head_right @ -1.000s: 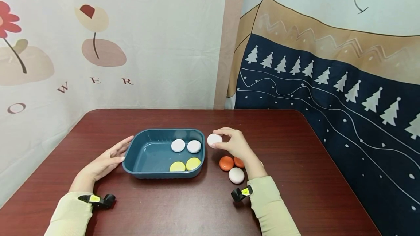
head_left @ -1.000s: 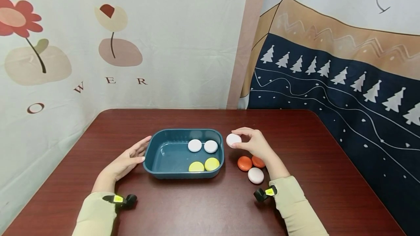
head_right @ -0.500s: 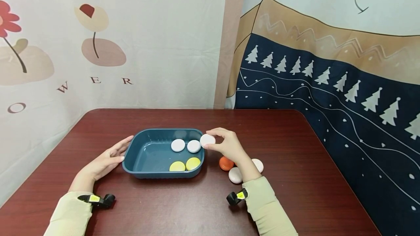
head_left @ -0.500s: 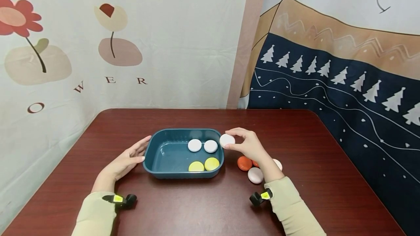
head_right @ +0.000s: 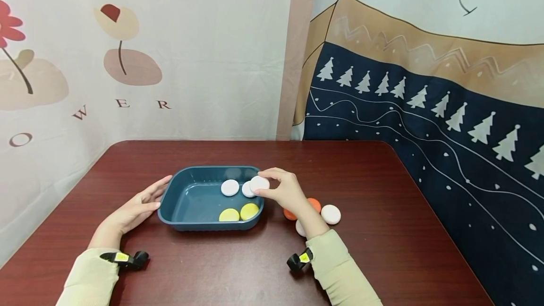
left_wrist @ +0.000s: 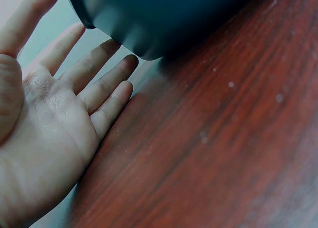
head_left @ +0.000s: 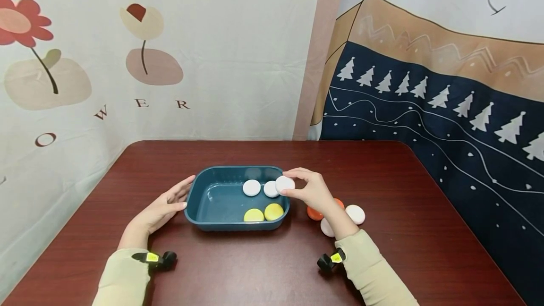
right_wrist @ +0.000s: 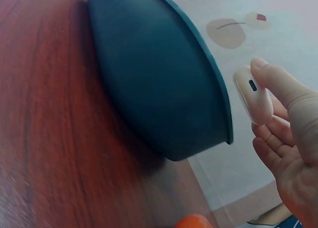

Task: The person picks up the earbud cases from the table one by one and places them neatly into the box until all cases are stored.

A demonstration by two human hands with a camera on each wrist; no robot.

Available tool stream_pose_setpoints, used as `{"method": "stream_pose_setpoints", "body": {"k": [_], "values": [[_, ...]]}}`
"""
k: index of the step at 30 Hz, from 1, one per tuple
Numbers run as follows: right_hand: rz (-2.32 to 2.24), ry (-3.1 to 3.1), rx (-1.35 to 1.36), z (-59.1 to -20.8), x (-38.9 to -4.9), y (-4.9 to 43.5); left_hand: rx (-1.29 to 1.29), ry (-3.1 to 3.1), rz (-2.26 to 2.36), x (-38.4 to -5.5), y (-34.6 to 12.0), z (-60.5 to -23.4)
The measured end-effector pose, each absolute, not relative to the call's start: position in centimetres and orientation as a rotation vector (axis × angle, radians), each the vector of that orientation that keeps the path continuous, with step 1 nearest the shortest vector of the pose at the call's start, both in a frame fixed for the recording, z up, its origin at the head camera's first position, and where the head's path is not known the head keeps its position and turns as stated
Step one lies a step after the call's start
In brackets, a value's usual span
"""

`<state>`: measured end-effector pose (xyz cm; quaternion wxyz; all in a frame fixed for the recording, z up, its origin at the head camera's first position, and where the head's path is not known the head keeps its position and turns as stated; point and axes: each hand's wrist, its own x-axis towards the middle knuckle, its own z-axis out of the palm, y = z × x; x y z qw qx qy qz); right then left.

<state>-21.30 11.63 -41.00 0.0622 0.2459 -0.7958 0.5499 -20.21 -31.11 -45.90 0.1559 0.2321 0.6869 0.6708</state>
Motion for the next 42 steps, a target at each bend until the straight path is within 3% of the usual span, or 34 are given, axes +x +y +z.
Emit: {"method": "stream_pose_setpoints", "body": {"k": [42], "values": [[1.399, -2.481, 0.814, -42.1, -20.5, 6.8, 0.678, 1.974, 1.924, -20.1, -31.0, -45.9]]}}
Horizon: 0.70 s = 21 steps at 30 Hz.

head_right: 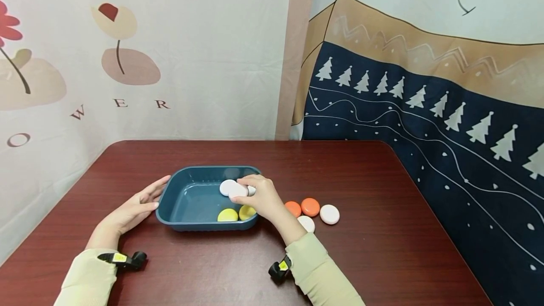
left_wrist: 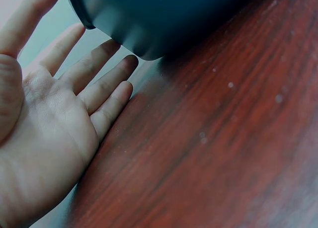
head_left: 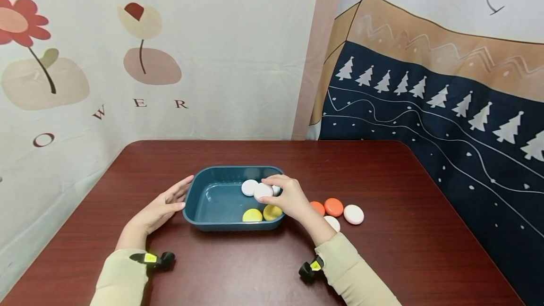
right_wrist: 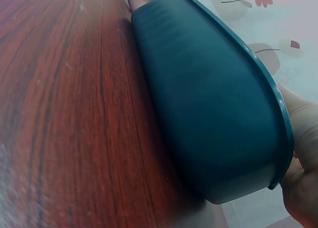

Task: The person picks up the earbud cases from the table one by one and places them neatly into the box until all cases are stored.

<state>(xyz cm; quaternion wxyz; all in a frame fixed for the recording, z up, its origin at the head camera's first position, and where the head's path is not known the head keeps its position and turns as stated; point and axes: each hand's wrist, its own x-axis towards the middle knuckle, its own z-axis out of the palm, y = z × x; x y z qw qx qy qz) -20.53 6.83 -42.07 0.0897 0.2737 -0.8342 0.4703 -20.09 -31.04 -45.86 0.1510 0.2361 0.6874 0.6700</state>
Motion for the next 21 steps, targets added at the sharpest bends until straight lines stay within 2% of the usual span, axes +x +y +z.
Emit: {"method": "stream_pose_setpoints", "body": {"k": [21], "values": [[1.346, -2.503, 0.852, -42.04, -20.58, 7.06, 0.721, 1.952, 1.928, -20.22, -31.14, -46.14]]}}
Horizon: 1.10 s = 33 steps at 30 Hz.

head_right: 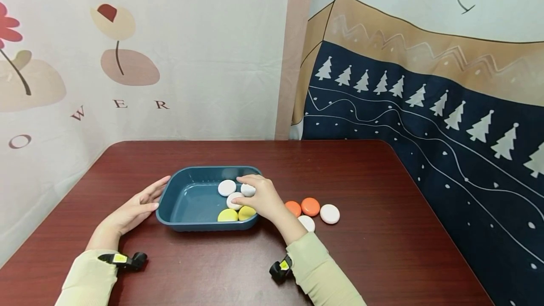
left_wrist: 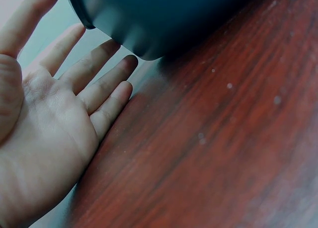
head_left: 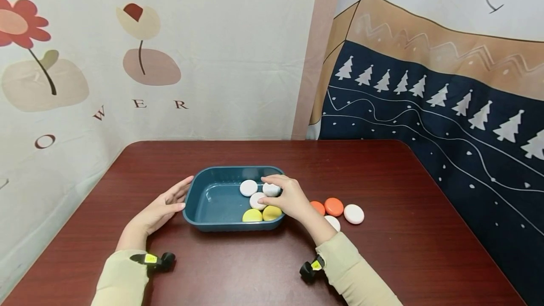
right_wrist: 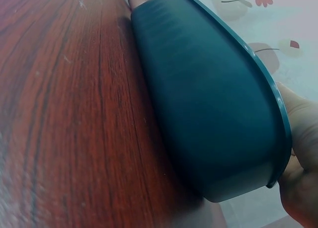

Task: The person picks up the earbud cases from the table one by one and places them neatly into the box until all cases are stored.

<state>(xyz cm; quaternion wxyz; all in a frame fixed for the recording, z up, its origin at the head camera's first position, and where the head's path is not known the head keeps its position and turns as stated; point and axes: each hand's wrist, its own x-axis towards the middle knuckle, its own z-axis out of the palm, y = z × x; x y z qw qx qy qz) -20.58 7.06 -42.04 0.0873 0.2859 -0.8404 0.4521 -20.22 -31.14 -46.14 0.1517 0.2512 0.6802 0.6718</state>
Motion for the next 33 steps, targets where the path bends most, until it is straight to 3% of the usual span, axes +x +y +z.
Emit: {"method": "stream_pose_setpoints", "body": {"k": [33], "values": [[1.589, -2.443, 0.901, -39.8, -20.3, 9.6, 0.672, 1.965, 1.924, -20.3, -31.1, -46.2]]}}
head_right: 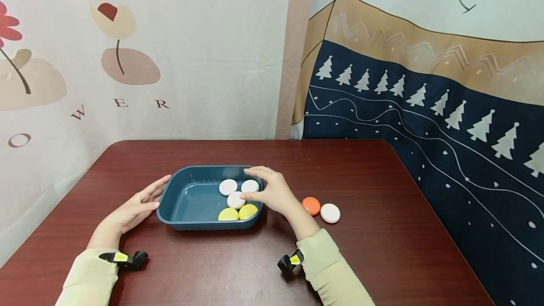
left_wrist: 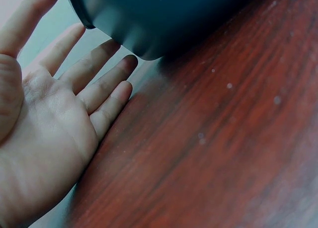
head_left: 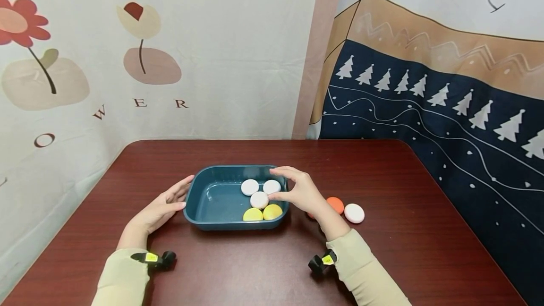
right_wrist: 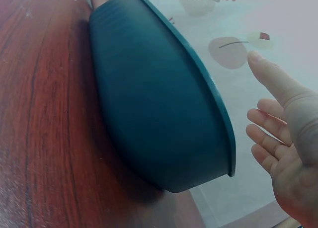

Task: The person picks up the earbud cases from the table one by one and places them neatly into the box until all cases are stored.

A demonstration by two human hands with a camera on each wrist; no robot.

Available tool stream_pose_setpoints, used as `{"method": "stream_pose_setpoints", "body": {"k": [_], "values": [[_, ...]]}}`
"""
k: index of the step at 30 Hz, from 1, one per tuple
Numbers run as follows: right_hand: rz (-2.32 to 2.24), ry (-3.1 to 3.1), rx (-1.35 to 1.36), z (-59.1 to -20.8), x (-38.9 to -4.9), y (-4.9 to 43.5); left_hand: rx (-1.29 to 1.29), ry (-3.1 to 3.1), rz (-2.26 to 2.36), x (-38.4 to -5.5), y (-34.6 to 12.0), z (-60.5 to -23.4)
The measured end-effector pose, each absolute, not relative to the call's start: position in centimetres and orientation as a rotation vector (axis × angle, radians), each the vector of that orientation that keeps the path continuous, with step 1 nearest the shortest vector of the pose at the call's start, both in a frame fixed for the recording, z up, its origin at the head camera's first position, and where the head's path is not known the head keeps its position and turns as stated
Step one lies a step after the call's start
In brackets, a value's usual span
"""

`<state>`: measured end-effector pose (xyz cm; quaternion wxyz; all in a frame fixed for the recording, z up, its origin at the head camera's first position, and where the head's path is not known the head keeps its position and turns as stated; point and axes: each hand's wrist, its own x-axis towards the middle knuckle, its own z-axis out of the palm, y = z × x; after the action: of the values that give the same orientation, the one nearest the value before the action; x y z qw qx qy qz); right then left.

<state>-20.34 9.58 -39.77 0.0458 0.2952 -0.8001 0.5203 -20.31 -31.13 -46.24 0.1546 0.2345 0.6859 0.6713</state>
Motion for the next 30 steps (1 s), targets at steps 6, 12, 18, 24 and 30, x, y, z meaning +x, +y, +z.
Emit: {"method": "stream_pose_setpoints", "body": {"k": [6, 12, 18, 24, 30], "values": [[1.593, -2.422, 0.908, -39.8, -20.5, 10.3, 0.678, 1.967, 1.920, -20.3, -31.1, -46.3], [1.576, -2.425, 0.896, -39.6, -20.4, 11.1, 0.699, 1.958, 1.921, -20.3, -31.2, -46.3], [1.555, -2.434, 0.891, -39.6, -20.4, 11.7, 0.724, 1.939, 1.927, -20.3, -31.0, -46.1], [1.554, -2.472, 0.870, -39.7, -20.2, 12.6, 0.722, 1.944, 1.930, -20.2, -31.0, -46.0], [1.507, -2.514, 0.824, -40.1, -20.0, 14.0, 0.671, 1.966, 1.929, -20.1, -31.2, -46.1]]}}
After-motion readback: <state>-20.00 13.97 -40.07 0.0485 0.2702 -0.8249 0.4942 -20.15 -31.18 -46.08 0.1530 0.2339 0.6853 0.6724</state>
